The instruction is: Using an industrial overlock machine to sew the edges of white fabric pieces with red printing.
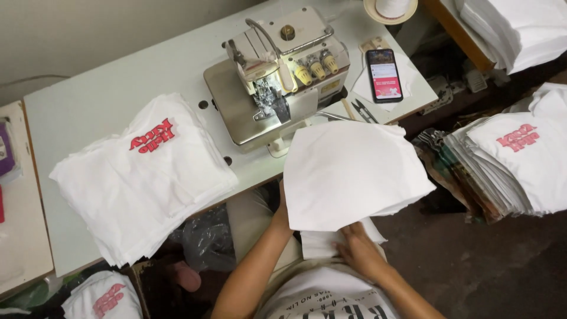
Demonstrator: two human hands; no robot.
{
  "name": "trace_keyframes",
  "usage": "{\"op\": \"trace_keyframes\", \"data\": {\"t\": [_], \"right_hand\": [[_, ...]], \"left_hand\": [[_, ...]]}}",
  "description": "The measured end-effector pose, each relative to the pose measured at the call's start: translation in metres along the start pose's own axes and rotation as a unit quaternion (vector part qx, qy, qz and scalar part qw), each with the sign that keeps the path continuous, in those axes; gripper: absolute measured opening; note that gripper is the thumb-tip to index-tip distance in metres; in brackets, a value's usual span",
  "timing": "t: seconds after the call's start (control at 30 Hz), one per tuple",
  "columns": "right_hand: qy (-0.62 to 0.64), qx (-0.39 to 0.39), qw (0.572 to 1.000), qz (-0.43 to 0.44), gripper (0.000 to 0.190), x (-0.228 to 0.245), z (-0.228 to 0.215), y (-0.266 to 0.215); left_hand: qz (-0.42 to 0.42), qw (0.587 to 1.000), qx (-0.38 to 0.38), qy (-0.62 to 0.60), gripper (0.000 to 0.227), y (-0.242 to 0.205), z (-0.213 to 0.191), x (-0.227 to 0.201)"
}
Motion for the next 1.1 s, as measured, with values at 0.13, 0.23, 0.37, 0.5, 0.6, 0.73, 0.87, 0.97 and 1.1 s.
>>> {"op": "trace_keyframes", "data": {"t": [0.13, 0.23, 0.37, 0.5, 0.6, 0.73, 0.87, 0.97, 1.1], "right_hand": [[0.233, 0.150, 0.957, -0.089, 0.066, 0.017, 0.038, 0.009], [0.332, 0.189, 0.917, -0.112, 0.030, 0.026, -0.004, 0.007], [0.728, 0.037, 0.658, 0.190, 0.044, 0.002, -0.015, 0.023], [0.734, 0.008, 0.651, 0.194, 0.064, 0.030, -0.033, 0.050], [0.736, -0.011, 0.647, 0.199, 0.078, 0.009, -0.061, 0.056], [0.736, -0.022, 0.641, 0.215, 0.093, -0.043, -0.081, 0.031], [0.741, -0.042, 0.628, 0.236, 0.115, -0.073, -0.080, 0.003], [0.729, -0.025, 0.645, 0.229, 0.105, -0.113, -0.027, 0.026], [0.649, 0.006, 0.703, 0.291, 0.110, -0.122, -0.026, 0.051]], "left_hand": [[-0.001, 1.000, -0.016, 0.012, 0.067, -0.026, -0.062, 0.005], [0.004, 0.999, -0.022, 0.026, 0.073, -0.031, -0.069, 0.001], [0.004, 0.999, -0.035, 0.034, 0.081, -0.028, -0.025, -0.011], [0.001, 0.998, -0.052, 0.047, 0.089, -0.024, 0.018, -0.024], [-0.001, 0.996, -0.066, 0.053, 0.095, -0.026, 0.020, -0.027], [-0.007, 0.994, -0.094, 0.051, 0.103, -0.037, 0.011, -0.021], [-0.019, 0.990, -0.126, 0.053, 0.111, -0.052, -0.002, -0.009], [-0.021, 0.988, -0.141, 0.061, 0.117, -0.056, -0.005, -0.008], [-0.021, 0.985, -0.161, 0.064, 0.125, -0.062, -0.007, -0.002]]}}
Point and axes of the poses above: each hand's wrist, its own y-axis towards the middle knuckle, its own z-axis out of the palm, x = y × z, the point moved 3 cm from there along y, towards the middle knuckle, and after that the axes turned 8 degrees about -y, right-handed, at the moved point
